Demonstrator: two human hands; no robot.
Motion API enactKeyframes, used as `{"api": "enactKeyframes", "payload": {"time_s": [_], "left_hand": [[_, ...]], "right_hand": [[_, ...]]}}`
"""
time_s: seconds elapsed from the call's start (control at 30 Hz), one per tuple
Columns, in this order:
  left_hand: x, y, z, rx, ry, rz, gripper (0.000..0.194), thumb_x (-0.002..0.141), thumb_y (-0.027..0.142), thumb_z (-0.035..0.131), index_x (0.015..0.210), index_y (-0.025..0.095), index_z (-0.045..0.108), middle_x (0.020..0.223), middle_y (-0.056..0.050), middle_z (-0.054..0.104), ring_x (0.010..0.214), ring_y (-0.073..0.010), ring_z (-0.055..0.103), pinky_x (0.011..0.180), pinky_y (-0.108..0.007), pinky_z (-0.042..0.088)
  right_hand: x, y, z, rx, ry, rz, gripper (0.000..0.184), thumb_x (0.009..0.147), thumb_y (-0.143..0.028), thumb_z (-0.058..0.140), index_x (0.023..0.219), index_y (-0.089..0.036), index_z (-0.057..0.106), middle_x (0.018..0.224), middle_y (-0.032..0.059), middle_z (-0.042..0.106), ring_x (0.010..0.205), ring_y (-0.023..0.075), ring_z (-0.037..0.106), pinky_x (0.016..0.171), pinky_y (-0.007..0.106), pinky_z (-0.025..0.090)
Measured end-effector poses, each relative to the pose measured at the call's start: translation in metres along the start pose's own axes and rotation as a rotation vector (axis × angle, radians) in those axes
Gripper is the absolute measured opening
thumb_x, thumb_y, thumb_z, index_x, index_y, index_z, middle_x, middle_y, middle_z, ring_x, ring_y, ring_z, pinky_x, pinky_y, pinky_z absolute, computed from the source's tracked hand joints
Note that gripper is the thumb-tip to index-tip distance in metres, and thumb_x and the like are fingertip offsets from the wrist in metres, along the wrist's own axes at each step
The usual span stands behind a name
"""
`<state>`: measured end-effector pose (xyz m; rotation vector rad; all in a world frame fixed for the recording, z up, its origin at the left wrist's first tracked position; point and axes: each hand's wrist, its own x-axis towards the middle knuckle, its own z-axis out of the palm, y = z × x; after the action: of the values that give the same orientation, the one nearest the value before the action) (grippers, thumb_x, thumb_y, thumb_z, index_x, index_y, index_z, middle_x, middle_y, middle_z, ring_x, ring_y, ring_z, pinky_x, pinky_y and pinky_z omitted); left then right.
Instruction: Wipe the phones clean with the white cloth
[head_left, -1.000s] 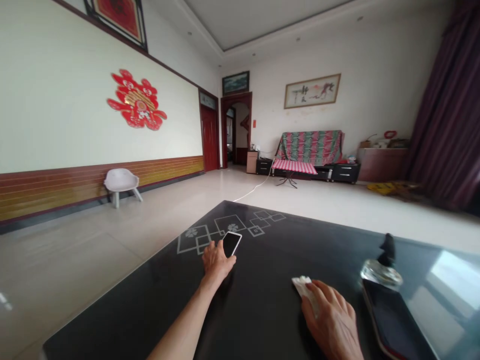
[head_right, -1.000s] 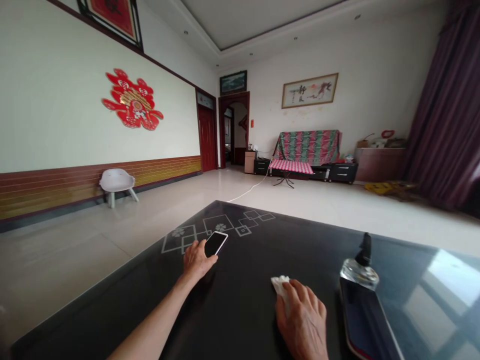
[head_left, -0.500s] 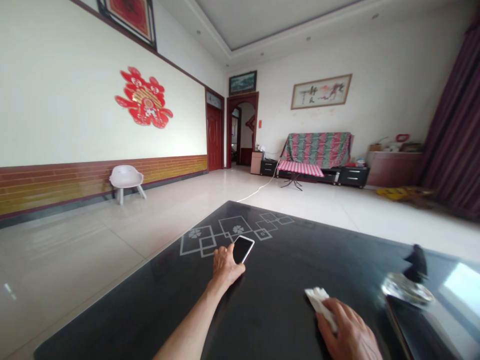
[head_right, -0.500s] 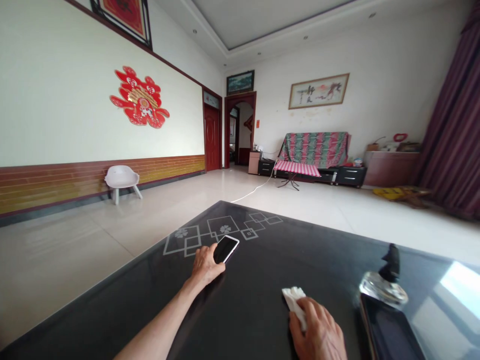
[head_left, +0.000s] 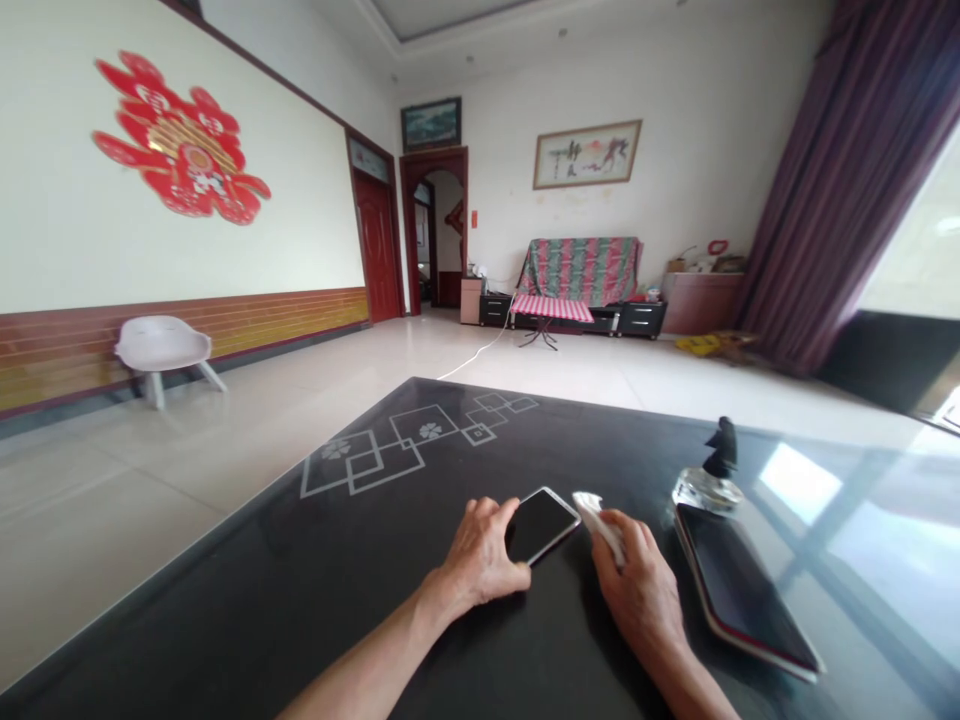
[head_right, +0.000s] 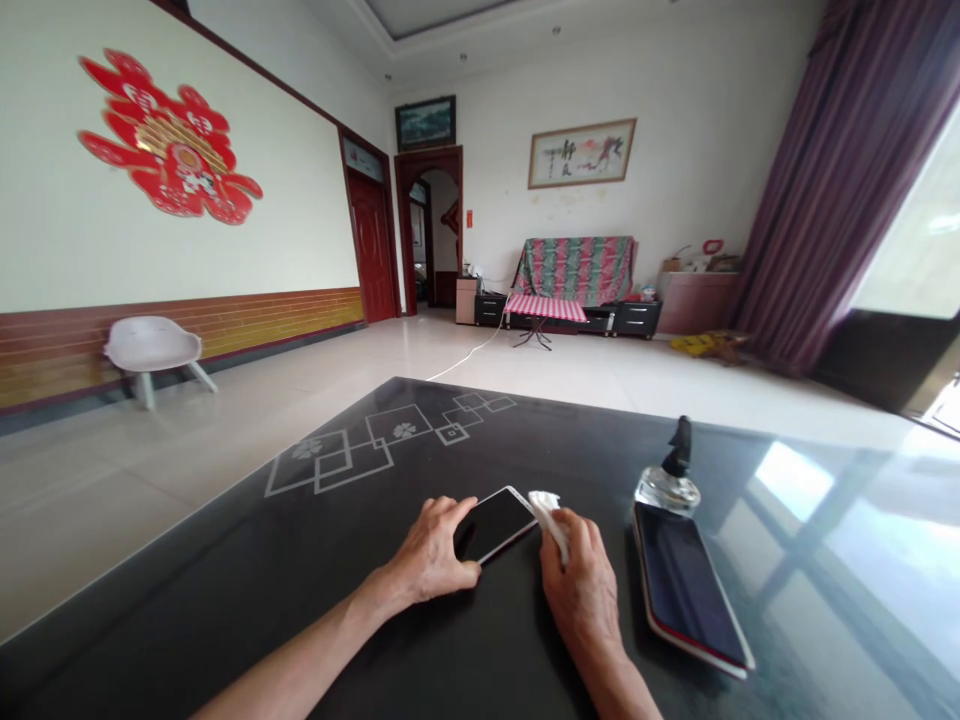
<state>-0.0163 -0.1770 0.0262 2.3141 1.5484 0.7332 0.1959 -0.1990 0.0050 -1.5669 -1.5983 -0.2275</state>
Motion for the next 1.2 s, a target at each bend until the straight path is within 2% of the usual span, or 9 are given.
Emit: {"api": "enactKeyframes", "payload": {"time_s": [0.1, 0.2, 0.33, 0.5, 0.67, 0.93, 1.03, 1.1, 1.2], "left_hand": [[0.0, 0.002, -0.002, -0.02, -0.027, 0.021, 0.081, 0.058, 0.035, 0.07, 0.134, 0.017, 0.048, 0.113, -0.01, 0.057, 0.106, -0.029, 0.051, 0.1, -0.035, 0.039], [-0.001, -0.006, -0.013, -0.048, -0.136, 0.095, 0.093, 0.056, 0.046, 0.075, 0.138, 0.018, 0.042, 0.122, -0.011, 0.054, 0.113, -0.0307, 0.049, 0.104, -0.039, 0.035], [-0.004, -0.023, -0.023, -0.104, -0.245, 0.22, 0.093, 0.057, 0.043, 0.077, 0.14, 0.021, 0.04, 0.136, -0.01, 0.046, 0.123, -0.0302, 0.043, 0.112, -0.041, 0.024], [-0.002, -0.02, -0.011, -0.124, -0.203, 0.258, 0.092, 0.054, 0.045, 0.08, 0.136, 0.02, 0.045, 0.134, -0.012, 0.048, 0.12, -0.0321, 0.047, 0.106, -0.045, 0.034], [0.0, -0.009, 0.002, -0.126, -0.131, 0.298, 0.092, 0.055, 0.048, 0.08, 0.135, 0.017, 0.046, 0.132, -0.015, 0.051, 0.118, -0.0326, 0.049, 0.107, -0.049, 0.032], [0.007, -0.021, 0.01, -0.144, -0.102, 0.359, 0.093, 0.057, 0.059, 0.077, 0.132, 0.012, 0.049, 0.132, -0.018, 0.051, 0.118, -0.0335, 0.05, 0.105, -0.049, 0.037], [0.009, -0.022, 0.012, -0.169, -0.079, 0.367, 0.095, 0.056, 0.061, 0.077, 0.132, 0.012, 0.048, 0.131, -0.018, 0.053, 0.118, -0.0326, 0.05, 0.104, -0.046, 0.038], [0.009, -0.022, 0.012, -0.194, -0.072, 0.373, 0.097, 0.056, 0.06, 0.078, 0.134, 0.014, 0.045, 0.13, -0.016, 0.054, 0.117, -0.0318, 0.051, 0.103, -0.045, 0.039], [0.009, -0.02, 0.011, -0.216, -0.08, 0.366, 0.099, 0.056, 0.058, 0.078, 0.137, 0.016, 0.041, 0.133, -0.015, 0.052, 0.12, -0.0326, 0.049, 0.105, -0.047, 0.037]], "right_hand": [[0.0, 0.001, 0.001, 0.01, 0.015, 0.014, 0.034, 0.086, -0.034, 0.041, 0.114, -0.021, 0.054, 0.104, 0.009, 0.062, 0.082, 0.021, 0.064, 0.07, 0.033, 0.051], [-0.001, 0.002, 0.001, 0.008, -0.01, 0.03, 0.034, 0.087, -0.034, 0.041, 0.115, -0.021, 0.055, 0.104, 0.0087, 0.061, 0.081, 0.0201, 0.063, 0.072, 0.032, 0.052], [-0.002, 0.003, 0.001, 0.022, -0.038, 0.038, 0.032, 0.086, -0.034, 0.043, 0.112, -0.021, 0.058, 0.102, 0.0079, 0.061, 0.078, 0.0183, 0.063, 0.072, 0.03, 0.052], [-0.001, 0.005, 0.001, 0.02, -0.046, 0.037, 0.031, 0.085, -0.033, 0.045, 0.111, -0.022, 0.058, 0.103, 0.0071, 0.061, 0.081, 0.0182, 0.064, 0.073, 0.03, 0.053], [-0.001, 0.009, 0.004, 0.01, -0.037, 0.046, 0.031, 0.084, -0.032, 0.044, 0.109, -0.021, 0.059, 0.111, 0.008, 0.061, 0.091, 0.0197, 0.064, 0.08, 0.031, 0.052], [-0.001, 0.009, 0.003, -0.017, -0.062, -0.018, 0.032, 0.085, -0.028, 0.042, 0.109, -0.022, 0.063, 0.114, 0.0075, 0.062, 0.098, 0.0215, 0.062, 0.086, 0.035, 0.051], [-0.001, -0.001, -0.001, -0.003, -0.12, -0.136, 0.032, 0.087, -0.026, 0.043, 0.112, -0.022, 0.062, 0.118, 0.0075, 0.061, 0.104, 0.0222, 0.059, 0.089, 0.036, 0.049], [-0.002, -0.011, -0.005, 0.009, -0.212, -0.233, 0.031, 0.087, -0.025, 0.045, 0.113, -0.023, 0.062, 0.118, 0.0066, 0.062, 0.107, 0.0223, 0.056, 0.091, 0.037, 0.047], [-0.003, -0.022, -0.011, 0.027, -0.339, -0.301, 0.026, 0.089, -0.026, 0.047, 0.108, -0.024, 0.065, 0.11, 0.0059, 0.065, 0.101, 0.0209, 0.059, 0.09, 0.035, 0.046]]}}
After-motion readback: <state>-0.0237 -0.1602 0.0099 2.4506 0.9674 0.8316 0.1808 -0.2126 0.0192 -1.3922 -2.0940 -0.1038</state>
